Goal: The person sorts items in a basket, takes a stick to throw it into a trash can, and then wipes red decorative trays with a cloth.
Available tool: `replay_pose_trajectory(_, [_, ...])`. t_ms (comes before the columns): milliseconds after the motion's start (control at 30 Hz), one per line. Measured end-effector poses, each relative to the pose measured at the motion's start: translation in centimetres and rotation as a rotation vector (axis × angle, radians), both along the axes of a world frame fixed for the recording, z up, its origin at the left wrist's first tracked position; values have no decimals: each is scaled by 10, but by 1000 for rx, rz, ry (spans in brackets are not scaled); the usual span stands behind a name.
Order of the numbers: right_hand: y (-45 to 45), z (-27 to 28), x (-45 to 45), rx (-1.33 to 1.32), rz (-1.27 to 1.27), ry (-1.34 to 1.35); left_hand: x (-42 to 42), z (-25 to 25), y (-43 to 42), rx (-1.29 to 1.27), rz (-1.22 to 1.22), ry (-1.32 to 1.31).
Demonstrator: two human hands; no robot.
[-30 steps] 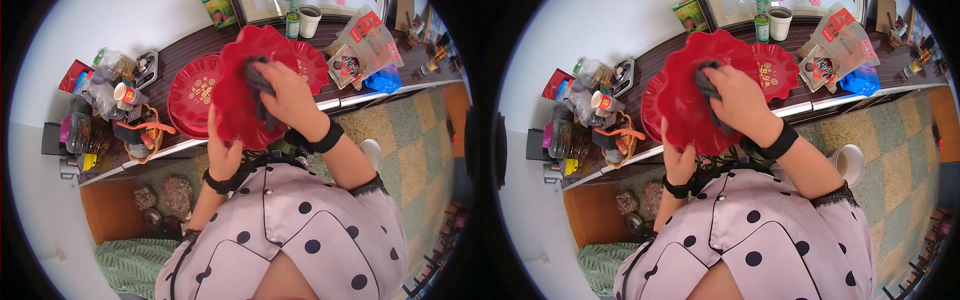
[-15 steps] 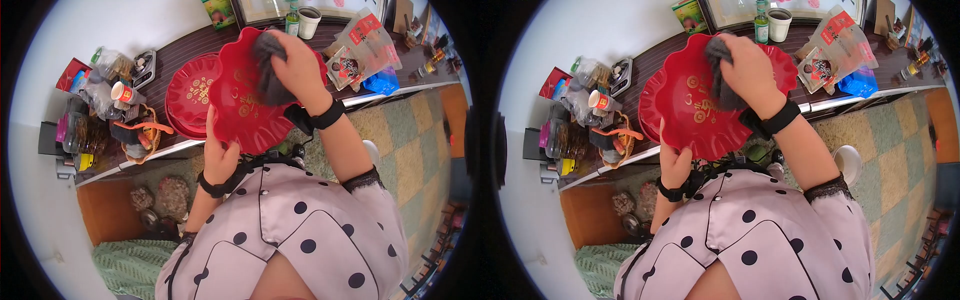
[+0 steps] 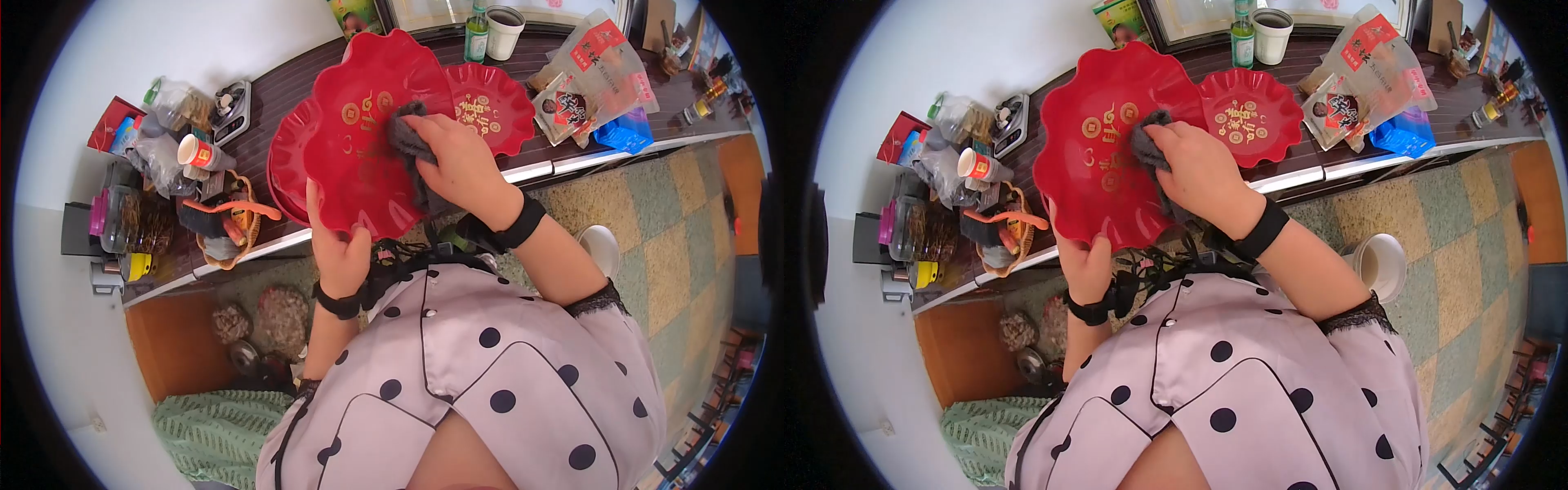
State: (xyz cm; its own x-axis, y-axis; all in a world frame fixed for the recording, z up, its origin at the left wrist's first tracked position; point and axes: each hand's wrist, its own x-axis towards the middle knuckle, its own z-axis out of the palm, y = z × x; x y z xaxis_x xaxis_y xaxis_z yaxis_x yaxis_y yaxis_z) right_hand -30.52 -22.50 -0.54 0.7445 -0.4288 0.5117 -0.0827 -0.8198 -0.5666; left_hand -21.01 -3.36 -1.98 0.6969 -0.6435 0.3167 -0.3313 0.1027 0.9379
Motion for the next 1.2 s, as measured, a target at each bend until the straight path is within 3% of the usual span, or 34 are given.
replay_pose_trajectory(167, [-33, 1, 10, -65, -167, -46, 1, -5, 5, 11, -32, 0])
replay_pose_trajectory(267, [-48, 8, 13, 9, -211, -71, -2, 0, 2, 53, -43, -167])
replay_pose_trajectory(400, [-58, 28, 10, 107, -263, -120, -8, 15, 1, 71, -139, 9])
replay_pose_trajectory(667, [-76, 29, -1, -133, -398, -188, -3, 5, 4, 50, -90, -76])
replay_pose_trajectory(733, [-92, 39, -14, -214, -514, -237, 2, -5, 10, 61, 23, -3])
replay_pose_trajectory(833, [-100, 53, -37, -93, -482, -224, 14, -14, 15, 34, 40, -33])
replay_pose_trajectory(1000, [-62, 62, -44, -114, -308, -220, 12, -8, 8, -76, 41, 78])
replay_pose_trajectory(1067, [-43, 67, -42, -93, -250, -28, 8, -6, 7, -92, 41, 85])
replay_pose_trajectory(1200, [-35, 39, -20, -237, -323, 40, -6, 6, 4, -21, -12, 40])
